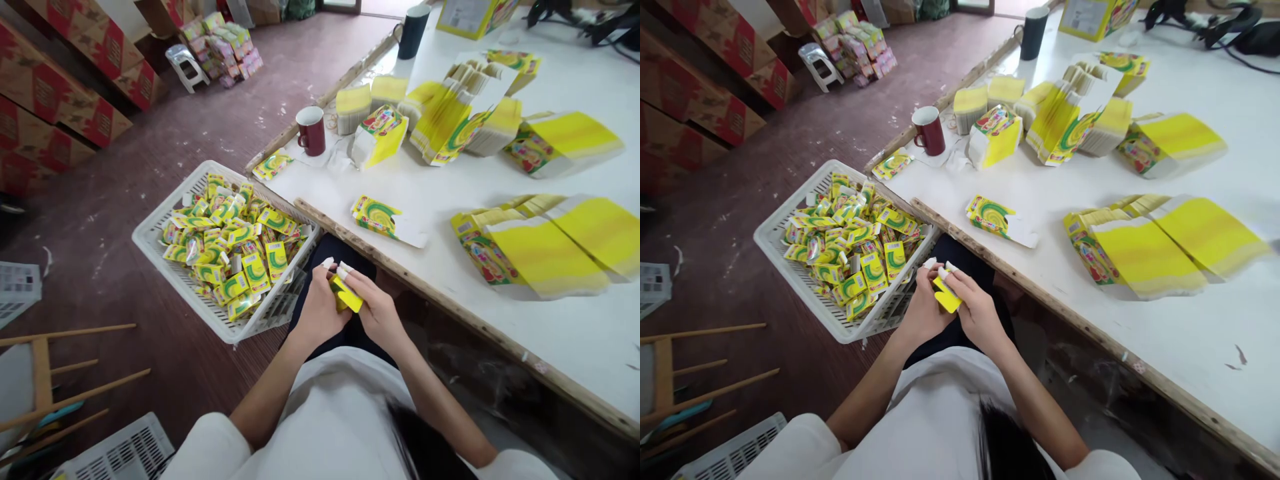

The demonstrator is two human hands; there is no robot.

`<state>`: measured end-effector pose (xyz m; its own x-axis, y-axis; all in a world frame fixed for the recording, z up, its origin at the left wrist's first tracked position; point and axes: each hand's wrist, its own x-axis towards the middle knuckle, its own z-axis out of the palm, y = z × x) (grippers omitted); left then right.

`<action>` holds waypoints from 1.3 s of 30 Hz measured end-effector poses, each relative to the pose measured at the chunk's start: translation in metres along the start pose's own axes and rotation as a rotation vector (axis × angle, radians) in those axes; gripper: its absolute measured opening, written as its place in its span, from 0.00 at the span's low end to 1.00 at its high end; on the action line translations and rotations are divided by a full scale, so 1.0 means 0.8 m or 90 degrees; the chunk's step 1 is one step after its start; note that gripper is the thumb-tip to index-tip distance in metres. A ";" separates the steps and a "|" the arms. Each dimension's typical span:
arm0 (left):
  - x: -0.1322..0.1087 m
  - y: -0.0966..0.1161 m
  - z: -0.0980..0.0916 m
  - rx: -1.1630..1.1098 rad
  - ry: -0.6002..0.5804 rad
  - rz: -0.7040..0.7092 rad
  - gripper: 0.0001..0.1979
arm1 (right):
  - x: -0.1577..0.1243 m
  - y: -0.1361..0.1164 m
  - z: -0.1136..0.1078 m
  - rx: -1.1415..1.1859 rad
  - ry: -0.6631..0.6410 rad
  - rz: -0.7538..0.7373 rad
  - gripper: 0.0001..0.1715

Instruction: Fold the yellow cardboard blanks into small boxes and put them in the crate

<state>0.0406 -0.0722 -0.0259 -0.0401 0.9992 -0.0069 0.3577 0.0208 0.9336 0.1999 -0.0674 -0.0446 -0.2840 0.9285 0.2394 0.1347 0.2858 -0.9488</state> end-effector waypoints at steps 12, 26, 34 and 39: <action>0.007 0.007 -0.036 0.183 -0.124 0.050 0.39 | 0.022 -0.006 -0.037 -0.134 -0.177 -0.032 0.21; 0.020 0.000 -0.017 0.115 -0.073 0.090 0.42 | 0.036 -0.004 -0.043 -0.077 -0.153 -0.029 0.39; 0.016 -0.001 -0.010 0.011 -0.055 0.005 0.45 | 0.030 0.008 -0.032 -0.103 -0.097 0.034 0.22; 0.014 -0.009 -0.008 -0.356 0.169 -0.067 0.36 | 0.042 0.014 -0.046 -0.069 -0.011 0.059 0.33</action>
<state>0.0315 -0.0617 -0.0303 -0.3042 0.9486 -0.0868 -0.1995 0.0257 0.9796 0.2267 -0.0242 -0.0396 -0.2811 0.9484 0.1470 0.2632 0.2235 -0.9385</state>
